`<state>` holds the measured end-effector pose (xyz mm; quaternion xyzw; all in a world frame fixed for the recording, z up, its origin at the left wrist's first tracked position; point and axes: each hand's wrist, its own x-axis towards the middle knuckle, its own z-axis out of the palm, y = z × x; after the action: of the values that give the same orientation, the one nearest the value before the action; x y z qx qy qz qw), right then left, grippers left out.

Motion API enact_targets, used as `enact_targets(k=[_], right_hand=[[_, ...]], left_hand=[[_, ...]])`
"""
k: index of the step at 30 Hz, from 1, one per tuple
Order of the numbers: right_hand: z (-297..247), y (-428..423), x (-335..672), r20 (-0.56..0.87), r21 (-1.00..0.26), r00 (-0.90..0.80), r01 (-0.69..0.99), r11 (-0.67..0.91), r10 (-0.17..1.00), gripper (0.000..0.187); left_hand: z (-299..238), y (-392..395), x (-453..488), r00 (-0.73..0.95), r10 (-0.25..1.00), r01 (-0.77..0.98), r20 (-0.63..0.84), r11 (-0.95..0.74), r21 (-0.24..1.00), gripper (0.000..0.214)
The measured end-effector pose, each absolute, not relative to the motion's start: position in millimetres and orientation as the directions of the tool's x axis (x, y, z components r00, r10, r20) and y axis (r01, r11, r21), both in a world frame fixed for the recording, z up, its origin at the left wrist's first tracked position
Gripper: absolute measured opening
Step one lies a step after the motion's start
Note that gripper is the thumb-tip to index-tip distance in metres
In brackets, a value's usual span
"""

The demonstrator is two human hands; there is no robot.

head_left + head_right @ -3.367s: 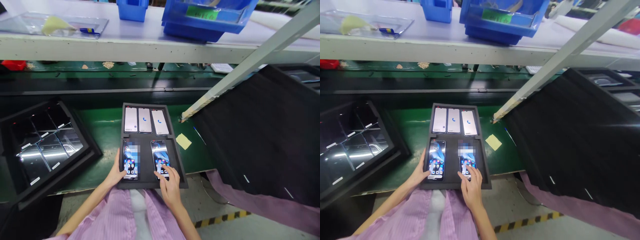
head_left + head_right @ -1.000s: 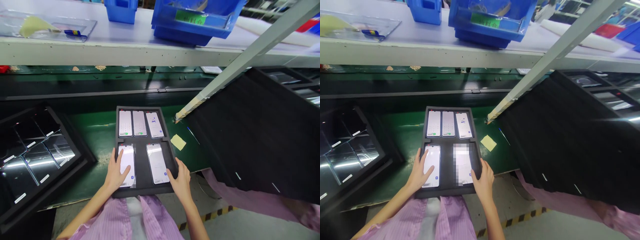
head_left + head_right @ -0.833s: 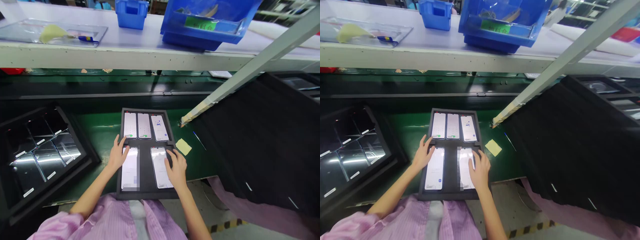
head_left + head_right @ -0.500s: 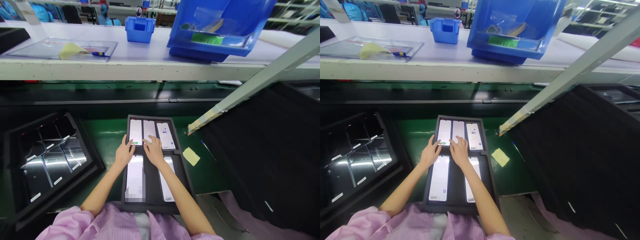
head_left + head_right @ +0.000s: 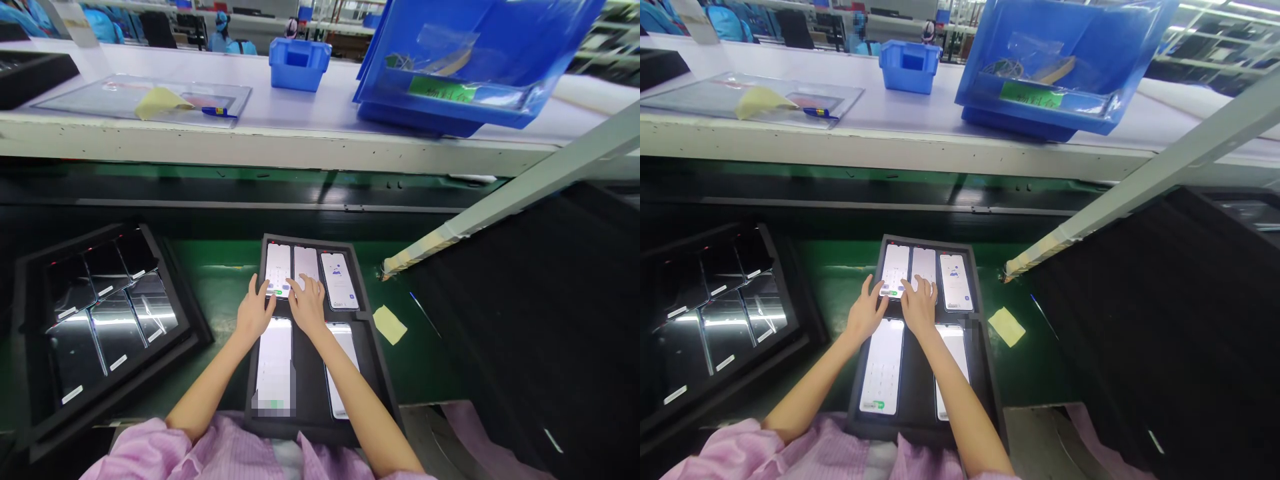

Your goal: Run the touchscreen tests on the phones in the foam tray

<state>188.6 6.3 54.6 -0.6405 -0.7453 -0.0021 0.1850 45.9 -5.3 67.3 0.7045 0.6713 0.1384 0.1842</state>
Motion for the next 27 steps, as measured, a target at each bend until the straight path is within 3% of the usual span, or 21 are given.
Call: enact_targets(k=[9, 16, 27], right_hand=[[55.3, 10.3, 179.8, 0.233, -0.202, -0.184, 0.951, 0.232, 0.955, 0.035], [58.2, 4.9, 182.9, 0.273, -0.224, -0.127, 0.956, 0.191, 0.954, 0.036], [49.2, 0.3, 184.8, 0.277, -0.242, -0.120, 0.952, 0.190, 0.953, 0.035]], left_hand=[[70.8, -2.2, 44.0, 0.067, 0.995, 0.875, -0.078, -0.021, 0.483, 0.047], [67.3, 1.6, 46.3, 0.080, 0.995, 0.906, -0.052, -0.051, 0.421, 0.046], [70.3, -3.9, 47.3, 0.076, 0.997, 0.906, -0.016, -0.063, 0.420, 0.038]])
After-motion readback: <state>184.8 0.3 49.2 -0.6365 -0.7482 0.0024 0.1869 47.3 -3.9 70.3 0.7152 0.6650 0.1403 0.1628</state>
